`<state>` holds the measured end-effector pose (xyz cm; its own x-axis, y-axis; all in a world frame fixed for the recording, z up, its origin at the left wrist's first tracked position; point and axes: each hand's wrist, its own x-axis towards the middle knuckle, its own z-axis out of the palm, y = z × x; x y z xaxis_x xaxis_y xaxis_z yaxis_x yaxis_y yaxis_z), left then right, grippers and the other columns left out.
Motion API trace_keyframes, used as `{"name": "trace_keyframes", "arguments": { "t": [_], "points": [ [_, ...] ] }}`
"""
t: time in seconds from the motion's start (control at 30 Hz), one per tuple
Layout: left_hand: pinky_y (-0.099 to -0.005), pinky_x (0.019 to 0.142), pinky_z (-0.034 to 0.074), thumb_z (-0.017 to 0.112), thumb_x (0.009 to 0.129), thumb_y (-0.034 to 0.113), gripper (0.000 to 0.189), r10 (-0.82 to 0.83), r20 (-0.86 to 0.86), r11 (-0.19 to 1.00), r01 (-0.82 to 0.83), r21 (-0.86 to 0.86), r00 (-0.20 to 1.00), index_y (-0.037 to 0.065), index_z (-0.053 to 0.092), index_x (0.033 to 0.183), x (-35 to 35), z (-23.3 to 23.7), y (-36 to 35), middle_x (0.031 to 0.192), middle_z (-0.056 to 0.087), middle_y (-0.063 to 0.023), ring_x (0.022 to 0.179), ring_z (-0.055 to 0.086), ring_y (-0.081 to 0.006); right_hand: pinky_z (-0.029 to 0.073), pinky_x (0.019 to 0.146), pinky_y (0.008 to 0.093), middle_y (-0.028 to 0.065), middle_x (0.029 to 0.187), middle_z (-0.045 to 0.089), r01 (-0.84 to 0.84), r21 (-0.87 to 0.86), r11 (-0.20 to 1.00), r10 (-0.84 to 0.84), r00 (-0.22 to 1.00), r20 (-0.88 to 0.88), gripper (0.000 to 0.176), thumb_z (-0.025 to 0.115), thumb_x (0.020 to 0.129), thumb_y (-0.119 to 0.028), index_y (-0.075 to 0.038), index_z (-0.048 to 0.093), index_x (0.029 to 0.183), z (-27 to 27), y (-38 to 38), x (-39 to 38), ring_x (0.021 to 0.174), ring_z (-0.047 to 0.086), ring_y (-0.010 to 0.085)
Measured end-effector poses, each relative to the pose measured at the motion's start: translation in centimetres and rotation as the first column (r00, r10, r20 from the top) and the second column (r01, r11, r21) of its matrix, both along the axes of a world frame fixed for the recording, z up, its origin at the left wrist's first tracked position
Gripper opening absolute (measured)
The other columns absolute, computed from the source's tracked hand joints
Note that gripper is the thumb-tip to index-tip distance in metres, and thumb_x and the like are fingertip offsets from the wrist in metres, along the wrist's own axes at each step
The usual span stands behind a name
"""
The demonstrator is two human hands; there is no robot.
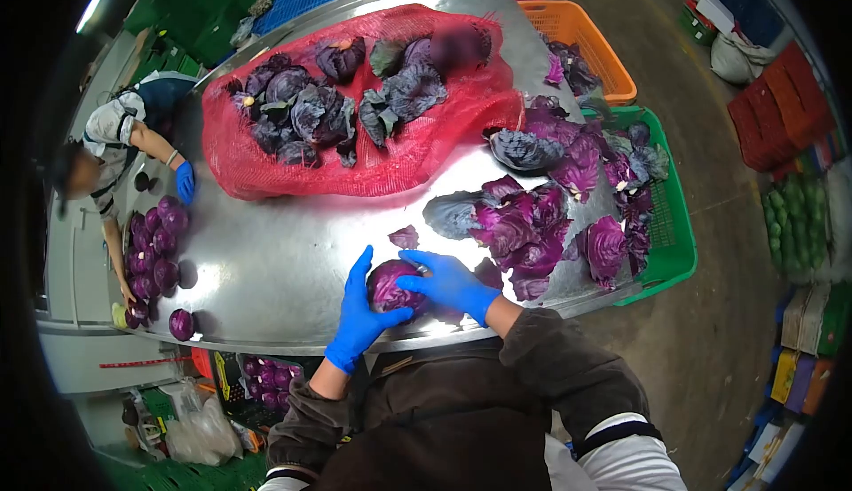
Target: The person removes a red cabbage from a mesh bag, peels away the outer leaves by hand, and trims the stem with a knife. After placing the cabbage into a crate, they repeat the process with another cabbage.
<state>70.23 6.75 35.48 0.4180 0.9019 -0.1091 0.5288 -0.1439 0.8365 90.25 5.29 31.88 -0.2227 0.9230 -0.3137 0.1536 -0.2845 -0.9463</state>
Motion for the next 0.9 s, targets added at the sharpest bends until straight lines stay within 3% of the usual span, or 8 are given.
{"name": "trace_keyframes", "arguments": {
  "t": [0.03,0.07,0.17,0.3,0.5,0.67,0.7,0.9],
  "points": [
    [-0.0390,0.110,0.031,0.089,0.056,0.022,0.116,0.020,0.133,1.000,-0.017,-0.027,0.991,0.003,0.020,0.147,-0.8,-1.1,-0.4,0.148,0.028,-0.0151,0.135,0.032,-0.0289,0.047,0.088,0.0296,0.0110,0.123,0.059,0.067,0.064,0.996,-0.068,0.998,0.011,0.059,0.069,0.085,-0.028,-0.008,0.048,0.136,-2.1,-0.4,0.0,0.099,0.060,0.0172],
    [-0.0390,0.110,0.031,0.089,0.056,0.022,0.116,0.021,0.134,0.999,-0.018,-0.026,0.991,0.003,0.020,0.147,-1.2,-2.2,-1.0,0.148,0.028,-0.0151,0.135,0.032,-0.0289,0.047,0.088,0.0296,0.0110,0.123,0.059,0.065,0.065,0.996,-0.066,0.998,0.012,0.059,0.069,0.085,-0.028,-0.008,0.048,0.136,-1.7,-0.5,0.3,0.099,0.060,0.0172],
    [-0.0403,0.111,0.029,0.090,0.057,0.030,0.117,0.024,0.138,0.994,-0.038,0.100,0.990,0.002,0.019,0.146,-0.9,-4.0,-2.0,0.146,0.025,-0.0201,0.134,0.031,-0.0328,0.038,0.048,0.0206,0.0004,0.090,0.062,0.185,-0.098,0.978,-0.204,0.947,-0.249,0.050,0.066,0.089,-0.025,-0.009,0.051,0.134,-0.6,-0.7,0.5,0.053,0.042,0.0031],
    [-0.0405,0.111,0.028,0.089,0.057,0.027,0.118,0.007,0.167,0.990,-0.030,0.136,0.986,0.003,0.017,0.147,0.9,-4.4,-1.9,0.147,0.022,-0.0203,0.135,0.029,-0.0334,0.050,0.072,0.0250,0.0068,0.119,0.062,0.054,-0.317,0.947,-0.111,0.980,-0.164,0.058,0.068,0.087,-0.036,-0.008,0.050,0.134,0.1,-0.4,2.4,0.083,0.059,0.0097],
    [-0.0413,0.111,0.028,0.089,0.056,0.024,0.117,-0.044,0.222,0.996,0.026,0.084,0.974,0.004,0.017,0.147,1.6,-4.1,-1.4,0.147,0.021,-0.0205,0.135,0.029,-0.0341,0.040,0.050,0.0207,-0.0007,0.084,0.061,0.119,-0.158,0.980,-0.148,0.971,-0.186,0.046,0.066,0.089,-0.025,-0.011,0.054,0.131,-1.4,-0.9,3.0,0.057,0.047,0.0038],
    [-0.0396,0.111,0.029,0.090,0.057,0.022,0.117,0.001,0.271,1.000,-0.006,0.019,0.962,0.003,0.016,0.146,1.3,-4.0,-1.8,0.147,0.023,-0.0178,0.135,0.031,-0.0299,0.051,0.072,0.0227,0.0044,0.110,0.065,0.173,0.011,0.985,-0.172,0.984,-0.053,0.046,0.070,0.085,-0.017,-0.007,0.057,0.127,-1.4,-2.2,2.3,0.089,0.059,0.0084],
    [-0.0396,0.111,0.029,0.090,0.057,0.022,0.117,-0.001,0.269,1.000,-0.004,0.017,0.963,0.003,0.016,0.146,0.7,-4.3,-1.9,0.147,0.023,-0.0178,0.135,0.031,-0.0299,0.050,0.088,0.0267,0.0073,0.118,0.062,0.140,0.002,0.990,-0.139,0.987,-0.086,0.049,0.071,0.083,-0.011,-0.005,0.054,0.128,-1.8,-2.4,2.2,0.104,0.059,0.0120],
    [-0.0386,0.110,0.033,0.088,0.058,0.015,0.115,0.056,0.416,0.970,0.050,-0.239,0.908,0.004,0.015,0.147,-1.5,-4.7,-3.5,0.143,0.032,-0.0144,0.132,0.036,-0.0267,0.044,0.099,0.0289,0.0102,0.129,0.055,0.183,0.004,0.983,-0.172,0.932,-0.320,0.060,0.072,0.081,-0.010,0.000,0.046,0.134,-1.4,-3.8,1.2,0.118,0.053,0.0154]
  ]
}}
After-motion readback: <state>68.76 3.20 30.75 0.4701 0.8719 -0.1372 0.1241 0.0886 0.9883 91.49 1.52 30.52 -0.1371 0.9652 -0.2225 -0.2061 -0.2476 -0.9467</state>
